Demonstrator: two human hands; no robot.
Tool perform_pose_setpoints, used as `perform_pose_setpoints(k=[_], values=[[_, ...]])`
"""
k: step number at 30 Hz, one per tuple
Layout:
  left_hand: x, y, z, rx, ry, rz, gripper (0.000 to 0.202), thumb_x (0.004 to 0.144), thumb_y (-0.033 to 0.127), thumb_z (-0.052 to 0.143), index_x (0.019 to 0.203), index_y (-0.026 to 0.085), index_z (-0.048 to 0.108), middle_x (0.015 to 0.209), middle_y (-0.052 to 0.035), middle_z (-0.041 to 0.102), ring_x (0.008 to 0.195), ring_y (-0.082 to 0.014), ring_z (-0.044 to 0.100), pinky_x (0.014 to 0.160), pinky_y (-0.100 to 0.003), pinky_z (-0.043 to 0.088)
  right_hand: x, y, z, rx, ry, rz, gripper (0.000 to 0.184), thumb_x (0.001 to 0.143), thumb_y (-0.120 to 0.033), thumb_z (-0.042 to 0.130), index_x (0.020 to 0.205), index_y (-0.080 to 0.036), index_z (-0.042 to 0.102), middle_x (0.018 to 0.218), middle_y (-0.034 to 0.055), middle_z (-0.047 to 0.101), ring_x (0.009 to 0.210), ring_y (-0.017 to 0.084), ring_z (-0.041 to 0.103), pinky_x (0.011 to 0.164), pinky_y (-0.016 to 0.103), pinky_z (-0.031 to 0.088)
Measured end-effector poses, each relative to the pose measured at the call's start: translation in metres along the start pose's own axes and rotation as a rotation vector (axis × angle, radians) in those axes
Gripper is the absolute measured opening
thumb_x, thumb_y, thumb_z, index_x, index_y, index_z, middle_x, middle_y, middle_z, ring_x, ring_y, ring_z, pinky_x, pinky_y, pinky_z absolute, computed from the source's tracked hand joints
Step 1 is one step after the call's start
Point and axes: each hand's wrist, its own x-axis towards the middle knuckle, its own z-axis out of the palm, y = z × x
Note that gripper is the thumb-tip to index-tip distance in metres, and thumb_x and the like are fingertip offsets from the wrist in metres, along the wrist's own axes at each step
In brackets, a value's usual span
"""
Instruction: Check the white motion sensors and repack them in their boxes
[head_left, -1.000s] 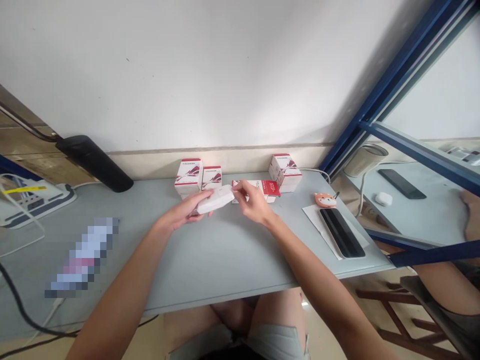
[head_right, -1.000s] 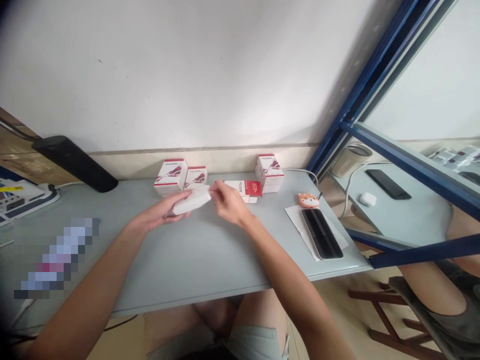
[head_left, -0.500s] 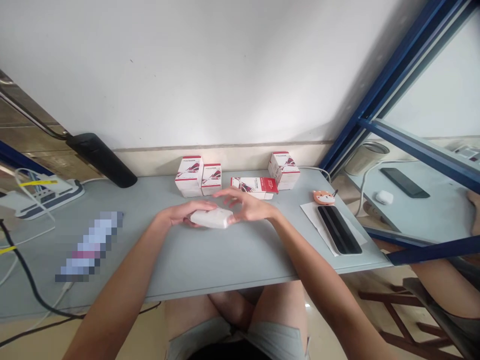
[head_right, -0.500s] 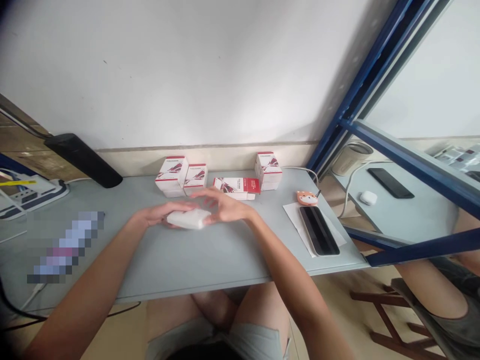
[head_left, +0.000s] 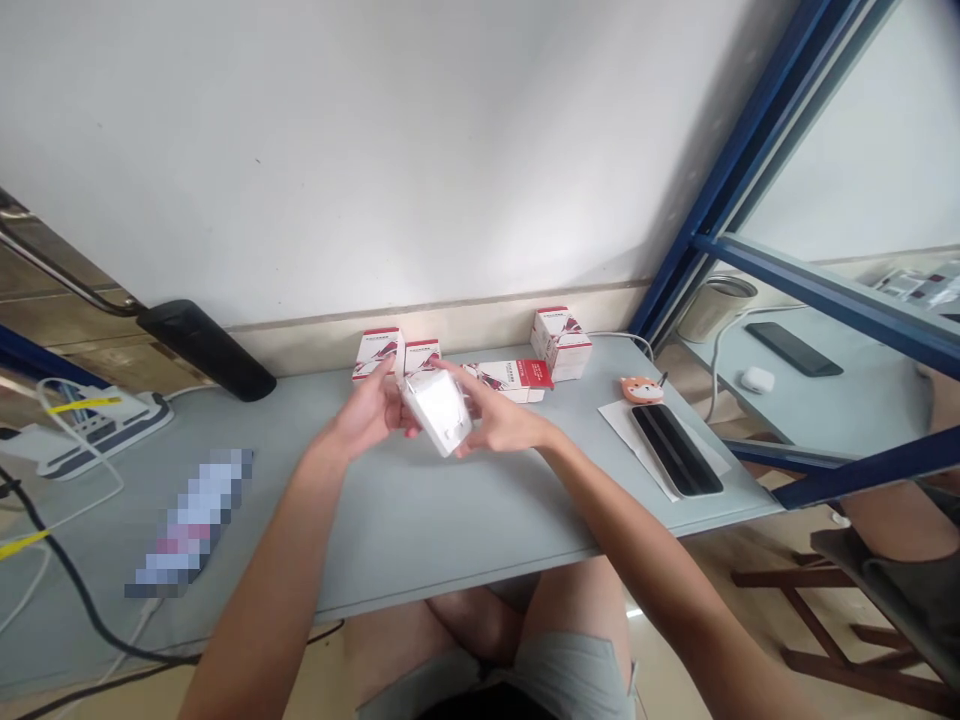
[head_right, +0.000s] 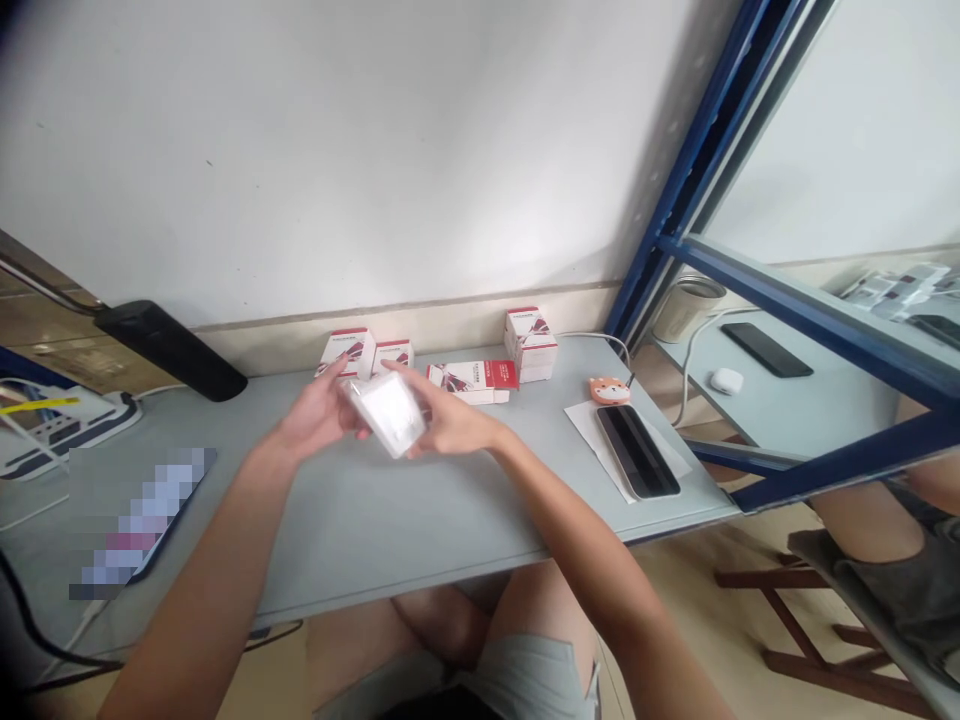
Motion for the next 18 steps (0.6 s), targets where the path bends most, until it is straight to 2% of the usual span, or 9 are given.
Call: perform_pose_setpoints(k=[1,3,5,7,9,11,13,15,18], values=[[0.005,0.000,0.008,0.047,0.054,0.108,0.070,0.098,0.076,0.038,0.102,0.016,0.073,0.080,-0.0117,0.072,0.062,-0.0232,0.064,0.049,-0.033,0.051,0.000,-0.004,-0.003,0.008,0.067,-0.021,0.124,0.069,-0.020,0.089,0.170,-0.039,0.019,0.164,0.0098,0.045,0.128,0.031,0.062,0.102,0.049,0.060],[0.019,-0.004,0.028,0.323,0.225,0.377,0.064,0.104,0.067,0.032,0.107,0.016,0.070,0.079,-0.0099,0.070,0.064,-0.0229,0.066,0.053,-0.034,0.053,-0.001,-0.010,-0.011,0.027,0.230,-0.054,0.126,0.069,-0.029,0.093,0.170,-0.040,0.019,0.159,0.0091,0.050,0.127,0.032,0.063,0.102,0.050,0.060],[0.036,-0.012,0.052,0.416,0.307,0.475,0.059,0.106,0.061,0.030,0.117,0.017,0.068,0.093,-0.0119,0.073,0.082,-0.0255,0.071,0.069,-0.039,0.060,-0.003,-0.011,-0.022,0.033,0.452,-0.112,0.129,0.068,-0.038,0.096,0.169,-0.040,0.016,0.158,0.0099,0.051,0.130,0.034,0.062,0.102,0.051,0.060],[0.054,-0.023,0.073,0.521,0.307,0.549,0.044,0.101,0.055,0.053,0.126,0.022,0.068,0.121,-0.0137,0.073,0.121,-0.0302,0.066,0.103,-0.047,0.054,-0.008,-0.009,-0.038,0.022,0.697,-0.196,0.129,0.067,-0.043,0.095,0.168,-0.040,0.014,0.159,0.0114,0.049,0.137,0.035,0.057,0.107,0.054,0.057],[0.068,-0.033,0.088,0.635,0.254,0.582,0.045,0.088,0.047,0.077,0.127,0.026,0.071,0.138,-0.0134,0.068,0.140,-0.0353,0.054,0.122,-0.055,0.037,-0.016,-0.004,-0.056,0.009,0.876,-0.257,0.125,0.068,-0.043,0.092,0.167,-0.037,0.017,0.159,0.0125,0.049,0.142,0.035,0.053,0.114,0.058,0.050],[0.077,-0.039,0.093,0.718,0.223,0.581,0.049,0.081,0.040,0.085,0.127,0.027,0.072,0.140,-0.0143,0.067,0.141,-0.0380,0.054,0.124,-0.058,0.032,-0.025,-0.001,-0.074,0.006,0.962,-0.251,0.118,0.069,-0.044,0.089,0.165,-0.036,0.022,0.157,0.0121,0.052,0.144,0.034,0.052,0.118,0.060,0.046],[0.077,-0.042,0.092,0.764,0.218,0.572,0.048,0.085,0.040,0.083,0.130,0.027,0.071,0.132,-0.0141,0.070,0.133,-0.0379,0.060,0.120,-0.058,0.036,-0.035,0.000,-0.088,-0.021,1.040,-0.274,0.116,0.068,-0.042,0.089,0.164,-0.035,0.023,0.158,0.0117,0.050,0.147,0.033,0.050,0.122,0.058,0.042],[0.069,-0.043,0.086,0.768,0.240,0.571,0.051,0.095,0.046,0.072,0.141,0.026,0.063,0.131,-0.0145,0.071,0.129,-0.0359,0.063,0.114,-0.054,0.044,-0.042,-0.003,-0.095,-0.085,1.171,-0.329,0.117,0.068,-0.040,0.088,0.164,-0.034,0.020,0.162,0.0108,0.044,0.151,0.030,0.046,0.126,0.055,0.036],[0.050,-0.045,0.073,0.714,0.265,0.618,0.056,0.109,0.047,0.046,0.159,0.024,0.039,0.151,-0.0157,0.060,0.136,-0.0283,0.061,0.110,-0.043,0.050,-0.043,-0.009,-0.091,-0.158,1.357,-0.362,0.117,0.071,-0.038,0.086,0.164,-0.033,0.016,0.164,0.0114,0.039,0.153,0.028,0.043,0.129,0.053,0.031]])
